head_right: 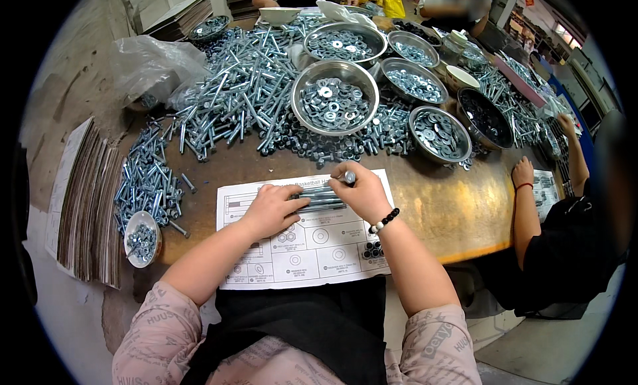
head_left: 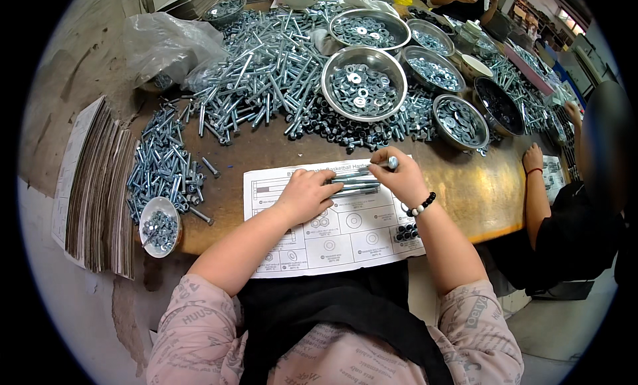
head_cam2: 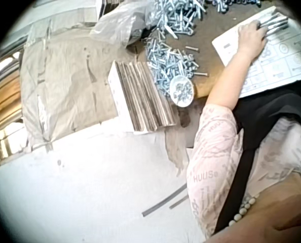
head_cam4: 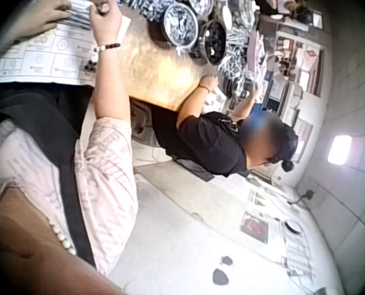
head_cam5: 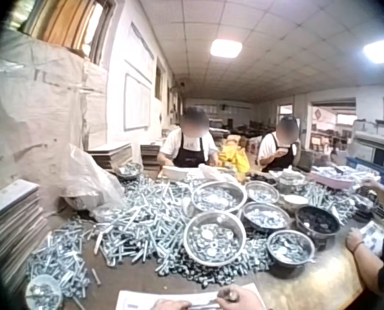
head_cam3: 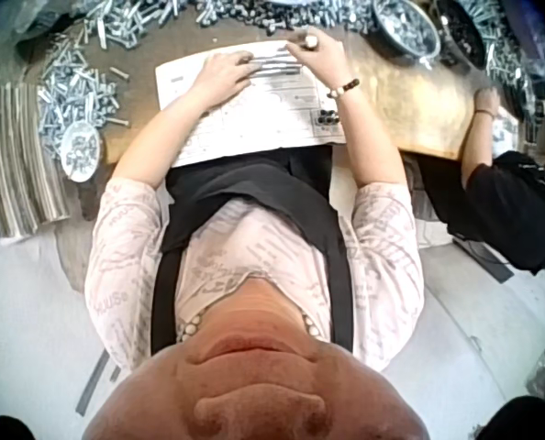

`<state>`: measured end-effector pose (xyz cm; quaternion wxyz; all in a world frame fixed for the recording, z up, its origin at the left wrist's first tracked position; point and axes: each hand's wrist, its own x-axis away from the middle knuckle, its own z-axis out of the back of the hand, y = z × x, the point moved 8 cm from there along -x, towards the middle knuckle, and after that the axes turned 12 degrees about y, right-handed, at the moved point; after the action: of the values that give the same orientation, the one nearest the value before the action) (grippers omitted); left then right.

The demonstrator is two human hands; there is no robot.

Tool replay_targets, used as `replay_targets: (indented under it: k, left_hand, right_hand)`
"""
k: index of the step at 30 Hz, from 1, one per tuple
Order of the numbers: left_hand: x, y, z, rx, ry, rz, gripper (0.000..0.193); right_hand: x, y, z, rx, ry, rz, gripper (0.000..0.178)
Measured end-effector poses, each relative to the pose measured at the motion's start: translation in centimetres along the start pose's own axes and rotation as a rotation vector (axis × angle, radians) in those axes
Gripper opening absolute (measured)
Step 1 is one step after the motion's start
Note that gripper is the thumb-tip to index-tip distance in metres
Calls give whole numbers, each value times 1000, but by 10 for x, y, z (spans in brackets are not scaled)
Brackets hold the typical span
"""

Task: The person sorts metal fasteners such as bolts, nuts, and washers from piles and bowls on a table and arranges them on a printed layout sheet. The person repeatedly picks items from the table and places them into designated spots on the sheet, occasionally adjusting the sheet or moving bowls.

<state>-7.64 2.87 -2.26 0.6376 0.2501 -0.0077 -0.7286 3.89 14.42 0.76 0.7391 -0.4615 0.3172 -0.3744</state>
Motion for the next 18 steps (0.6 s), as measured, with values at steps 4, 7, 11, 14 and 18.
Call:
replay_targets:
  k: [4,7,11,14,18]
  left_hand:
    - [3,-10,0,69,58,62,35]
    - [7,-19,0,122,42,129,41]
    - [10,-21,2,136,41,185,58]
    - [6,-16,5,109,54,216,66]
    - [-2,-13,0,64,17,242,64]
  right_hand:
    - [6,18,-8,-149,-134,-122,15]
    - [13,24,-14,7,-253,-6,17]
    - [16,21,-12,141,-224,124,17]
    - [18,18,-13,168,-233,236,16]
    - [29,5,-18,511,-117,715,14]
